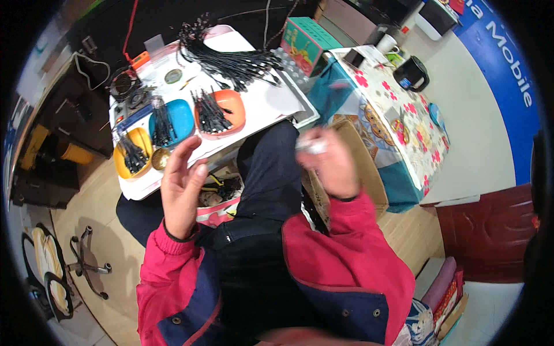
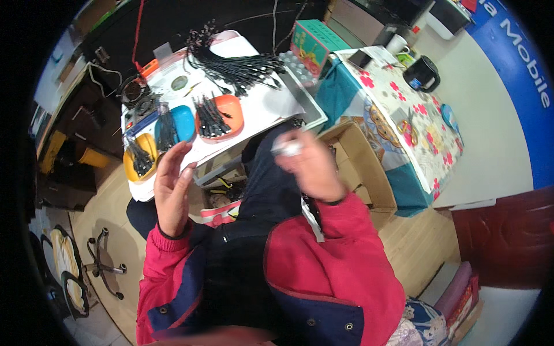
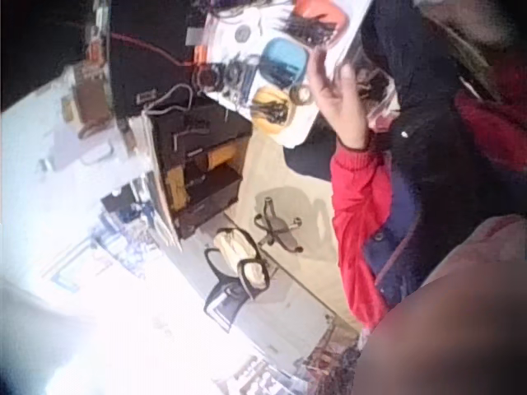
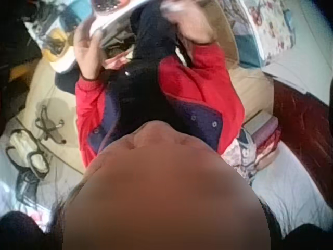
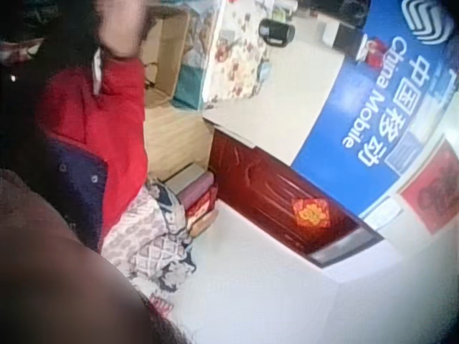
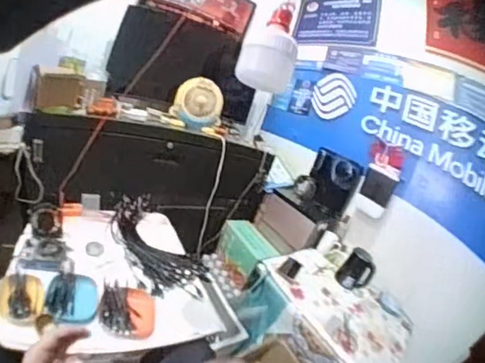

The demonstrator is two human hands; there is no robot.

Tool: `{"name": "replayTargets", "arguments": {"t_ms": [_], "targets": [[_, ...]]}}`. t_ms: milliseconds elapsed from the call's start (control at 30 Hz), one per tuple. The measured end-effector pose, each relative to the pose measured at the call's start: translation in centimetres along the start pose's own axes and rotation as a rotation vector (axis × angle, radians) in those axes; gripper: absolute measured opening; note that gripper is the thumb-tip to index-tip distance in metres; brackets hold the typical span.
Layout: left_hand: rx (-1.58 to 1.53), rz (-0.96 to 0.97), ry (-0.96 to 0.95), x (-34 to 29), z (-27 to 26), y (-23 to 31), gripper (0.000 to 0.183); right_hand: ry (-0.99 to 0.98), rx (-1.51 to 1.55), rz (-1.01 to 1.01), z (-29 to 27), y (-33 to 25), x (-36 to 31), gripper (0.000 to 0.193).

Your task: The person repeatedly picks up black wires and small white cylindrical components from trays on a table, then joins them by hand. The person places the assembled units into a small bowl and continues the cycle.

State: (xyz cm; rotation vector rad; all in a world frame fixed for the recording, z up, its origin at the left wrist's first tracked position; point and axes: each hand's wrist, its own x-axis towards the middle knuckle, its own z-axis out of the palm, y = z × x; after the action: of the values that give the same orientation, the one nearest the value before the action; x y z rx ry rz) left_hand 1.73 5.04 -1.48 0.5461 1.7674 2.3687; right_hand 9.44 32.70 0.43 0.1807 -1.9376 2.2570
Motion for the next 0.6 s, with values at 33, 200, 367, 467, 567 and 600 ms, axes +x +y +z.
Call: {"name": "replayTargets", "arguments": {"t_ms": [33,200,367,467,567,600], "targets": [[0.022,-0.008,0.033,0.2,-0.7,-0.8,0.045,0.299,-0.137,-0.059,-1.9,-1.4,-1.3,0.021],[0.144,-0.091,0.153,1.0,-5.1,-4.5,0.031,0.479,-0.505,0.015,-10.9,-5.0,-5.9,0.024],[0.214,-0.147,0.259,1.3,-8.1,-6.1,0.024,0.464,-0.757,0.348,-17.8,9.0,-5.9,0.021],[0.355,-0.095,0.324,1.4,-9.8,-6.0,0.02,0.47,-0.832,0.65,-20.7,19.2,-5.3,0.026],[0.524,0.044,0.435,2.3,-13.0,-6.0,0.017,0.323,-0.932,0.754,-21.5,25.6,-4.9,0.032],[0.59,0.072,0.49,2.8,-14.3,-6.1,0.015,0.251,-1.149,0.688,-21.2,26.5,-4.7,0.035]]}}
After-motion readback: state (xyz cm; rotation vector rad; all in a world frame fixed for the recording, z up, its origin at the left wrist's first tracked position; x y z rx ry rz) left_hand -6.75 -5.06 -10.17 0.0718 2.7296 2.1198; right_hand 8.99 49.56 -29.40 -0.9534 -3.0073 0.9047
